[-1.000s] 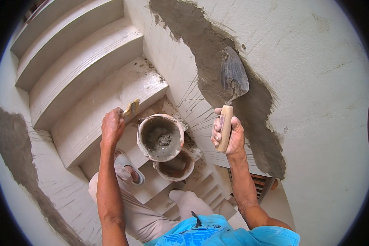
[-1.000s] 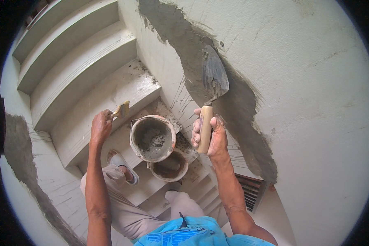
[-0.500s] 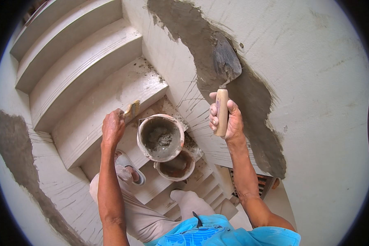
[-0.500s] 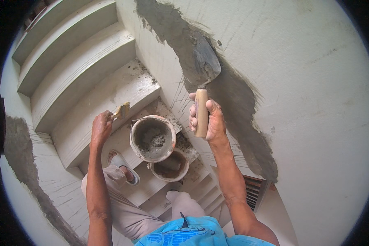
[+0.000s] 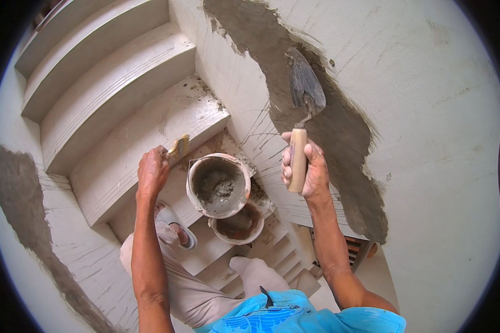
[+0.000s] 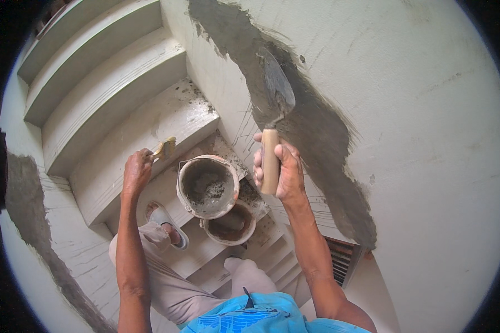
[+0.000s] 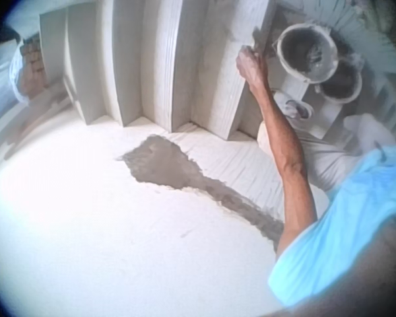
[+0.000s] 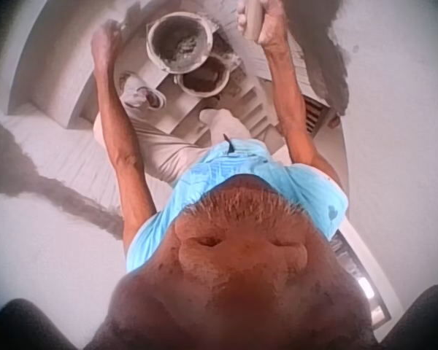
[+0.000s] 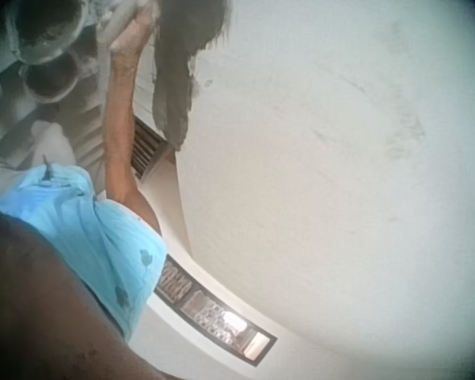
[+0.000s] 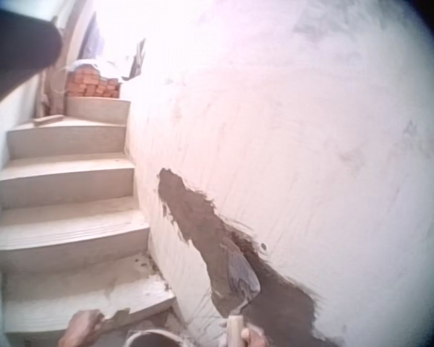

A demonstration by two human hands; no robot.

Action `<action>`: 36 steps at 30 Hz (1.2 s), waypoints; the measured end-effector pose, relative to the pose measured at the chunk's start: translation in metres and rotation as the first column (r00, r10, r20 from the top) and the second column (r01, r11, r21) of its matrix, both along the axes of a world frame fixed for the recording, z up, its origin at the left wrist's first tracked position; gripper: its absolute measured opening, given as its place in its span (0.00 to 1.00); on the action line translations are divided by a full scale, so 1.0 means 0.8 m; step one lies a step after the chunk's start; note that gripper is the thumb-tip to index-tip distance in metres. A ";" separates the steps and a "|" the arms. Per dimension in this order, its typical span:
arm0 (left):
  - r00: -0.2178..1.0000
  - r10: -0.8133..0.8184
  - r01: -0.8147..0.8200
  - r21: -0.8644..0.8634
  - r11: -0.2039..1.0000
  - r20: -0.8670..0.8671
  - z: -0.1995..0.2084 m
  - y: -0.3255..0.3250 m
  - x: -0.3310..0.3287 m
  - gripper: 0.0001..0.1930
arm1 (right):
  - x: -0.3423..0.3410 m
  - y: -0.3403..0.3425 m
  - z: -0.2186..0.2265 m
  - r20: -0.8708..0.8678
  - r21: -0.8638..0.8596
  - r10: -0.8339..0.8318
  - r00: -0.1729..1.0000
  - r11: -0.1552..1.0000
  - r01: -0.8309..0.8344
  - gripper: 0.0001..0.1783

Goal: The person scoops cement from a bucket with a trowel and applies it to the wall beside a staircase, smoothing the surface repeatedly. The person works on a vertical wall section adjacent to the stairs, using a brush to clean the trowel between applications.

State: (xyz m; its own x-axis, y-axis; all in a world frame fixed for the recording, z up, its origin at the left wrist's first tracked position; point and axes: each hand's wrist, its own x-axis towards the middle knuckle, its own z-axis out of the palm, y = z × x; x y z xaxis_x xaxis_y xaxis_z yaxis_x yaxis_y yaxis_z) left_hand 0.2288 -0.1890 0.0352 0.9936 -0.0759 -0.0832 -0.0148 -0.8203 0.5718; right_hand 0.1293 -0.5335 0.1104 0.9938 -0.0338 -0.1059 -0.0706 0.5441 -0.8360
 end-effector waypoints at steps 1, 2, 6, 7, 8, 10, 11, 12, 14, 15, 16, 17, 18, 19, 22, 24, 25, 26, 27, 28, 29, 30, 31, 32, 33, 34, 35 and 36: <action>1.000 -0.008 0.008 0.002 1.000 0.004 -0.001 -0.001 0.000 0.11 | 0.008 0.000 0.000 0.016 -0.004 -0.011 1.000 1.000 0.011 0.39; 1.000 -0.017 0.017 0.003 1.000 0.008 -0.002 -0.002 0.001 0.11 | 0.017 -0.001 0.000 0.032 -0.009 -0.022 0.999 1.000 0.023 0.38; 0.999 -0.025 0.025 -0.001 1.000 0.031 -0.001 -0.002 0.002 0.11 | 0.010 -0.007 -0.003 0.008 -0.019 -0.073 0.997 0.997 0.073 0.38; 0.999 -0.023 0.023 0.006 1.000 0.032 -0.001 0.000 0.002 0.11 | 0.002 -0.006 -0.005 -0.011 0.000 -0.079 0.997 0.997 0.079 0.39; 0.999 -0.022 0.021 0.012 1.000 0.033 -0.002 0.003 0.002 0.11 | -0.006 -0.004 -0.004 -0.014 -0.010 -0.098 0.995 0.995 0.098 0.39; 1.000 -0.017 0.016 0.024 1.000 0.022 -0.002 0.004 0.003 0.11 | -0.018 0.001 -0.007 0.017 -0.063 -0.124 0.992 0.990 0.124 0.39; 1.000 -0.014 0.014 0.030 0.999 0.011 0.000 0.003 0.004 0.11 | -0.022 0.003 -0.008 0.032 -0.090 -0.138 0.990 0.986 0.140 0.38; 1.000 -0.011 0.011 0.037 0.999 -0.001 0.001 0.003 0.003 0.11 | -0.024 0.004 -0.006 0.026 -0.112 -0.141 0.990 0.983 0.143 0.38; 1.000 -0.015 0.014 0.026 1.000 0.010 -0.001 0.005 0.003 0.11 | -0.020 0.006 -0.004 0.025 -0.116 -0.113 0.993 0.987 0.115 0.38; 1.000 -0.016 0.016 0.021 1.000 0.015 -0.002 0.006 0.003 0.11 | -0.018 0.007 -0.003 0.024 -0.117 -0.099 0.995 0.988 0.101 0.38; 1.000 -0.015 0.015 0.012 1.000 0.018 -0.002 0.005 0.002 0.11 | -0.013 0.009 -0.001 0.021 -0.114 -0.092 0.996 0.989 0.094 0.38; 1.000 -0.013 0.013 0.004 1.000 0.021 -0.002 0.003 0.001 0.11 | -0.007 0.012 0.002 0.018 -0.110 -0.085 0.996 0.990 0.087 0.38; 1.000 -0.012 0.012 -0.004 1.000 0.024 -0.002 0.002 0.000 0.11 | -0.001 0.012 0.004 0.015 -0.106 -0.078 0.997 0.991 0.079 0.38; 1.000 -0.015 0.015 -0.005 1.000 0.018 -0.001 0.000 0.000 0.11 | 0.005 0.009 0.005 0.018 -0.094 -0.080 0.997 0.992 0.081 0.38; 1.000 -0.021 0.021 0.008 1.000 0.001 0.002 -0.004 0.000 0.11 | 0.012 -0.002 0.001 0.028 -0.028 -0.054 0.998 0.998 0.054 0.38; 1.000 -0.022 0.022 0.034 0.999 -0.009 0.002 -0.005 0.002 0.11 | 0.003 -0.003 0.000 0.000 -0.004 -0.079 0.997 0.997 0.079 0.38; 1.000 -0.015 0.015 0.030 0.999 -0.007 0.003 -0.003 0.001 0.12 | -0.003 -0.003 -0.002 -0.014 0.009 -0.088 0.996 0.996 0.088 0.38; 1.000 -0.008 0.008 0.026 1.000 -0.004 0.004 -0.002 0.001 0.12 | -0.010 -0.003 -0.003 -0.016 0.000 -0.100 0.995 0.995 0.100 0.39; 1.000 0.000 0.000 0.021 1.000 -0.001 0.004 0.000 0.000 0.12 | -0.015 -0.003 -0.004 -0.012 -0.010 -0.104 0.995 0.995 0.103 0.39; 1.000 -0.005 0.005 0.030 1.000 -0.001 0.003 0.000 0.000 0.12 | -0.020 -0.004 -0.004 -0.008 -0.022 -0.109 0.994 0.994 0.109 0.39; 1.000 -0.010 0.010 0.038 0.999 -0.001 0.002 0.002 0.001 0.12 | -0.024 -0.004 -0.004 -0.005 -0.033 -0.115 0.993 0.993 0.115 0.39; 1.000 -0.014 0.014 0.047 0.999 0.000 0.001 0.003 0.001 0.12 | -0.025 -0.003 -0.003 -0.007 -0.039 -0.117 0.993 0.992 0.116 0.39; 1.000 -0.012 0.012 0.042 0.999 -0.004 0.001 0.002 0.000 0.12 | -0.024 -0.002 0.000 -0.006 -0.036 -0.116 0.993 0.993 0.116 0.39; 1.000 -0.010 0.010 0.038 0.999 -0.008 0.002 0.002 0.000 0.12 | -0.022 0.001 0.002 -0.005 -0.032 -0.115 0.993 0.993 0.115 0.38; 1.000 -0.007 0.008 0.034 0.999 -0.012 0.003 0.001 0.000 0.12 | -0.019 0.003 0.003 -0.004 -0.028 -0.115 0.993 0.993 0.114 0.38; 1.000 -0.006 0.006 0.030 1.000 -0.011 0.003 0.001 0.000 0.12 | -0.015 0.006 0.006 0.000 -0.036 -0.096 0.995 0.995 0.096 0.37; 1.000 -0.004 0.005 0.026 1.000 -0.009 0.002 0.001 0.000 0.12 | -0.010 0.009 0.009 0.003 -0.044 -0.078 0.997 0.996 0.078 0.36; 1.000 -0.003 0.003 0.023 1.000 -0.008 0.001 0.000 0.000 0.12 | -0.004 0.012 0.010 0.006 -0.052 -0.059 0.998 0.997 0.060 0.36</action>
State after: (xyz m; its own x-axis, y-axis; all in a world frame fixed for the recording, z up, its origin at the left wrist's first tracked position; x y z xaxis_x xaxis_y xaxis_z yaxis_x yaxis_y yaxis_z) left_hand 0.2287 -0.1887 0.0361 0.9927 -0.0770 -0.0932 -0.0127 -0.8330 0.5531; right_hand 0.1262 -0.5238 0.1184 0.9903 -0.0983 -0.0981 -0.0356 0.5031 -0.8635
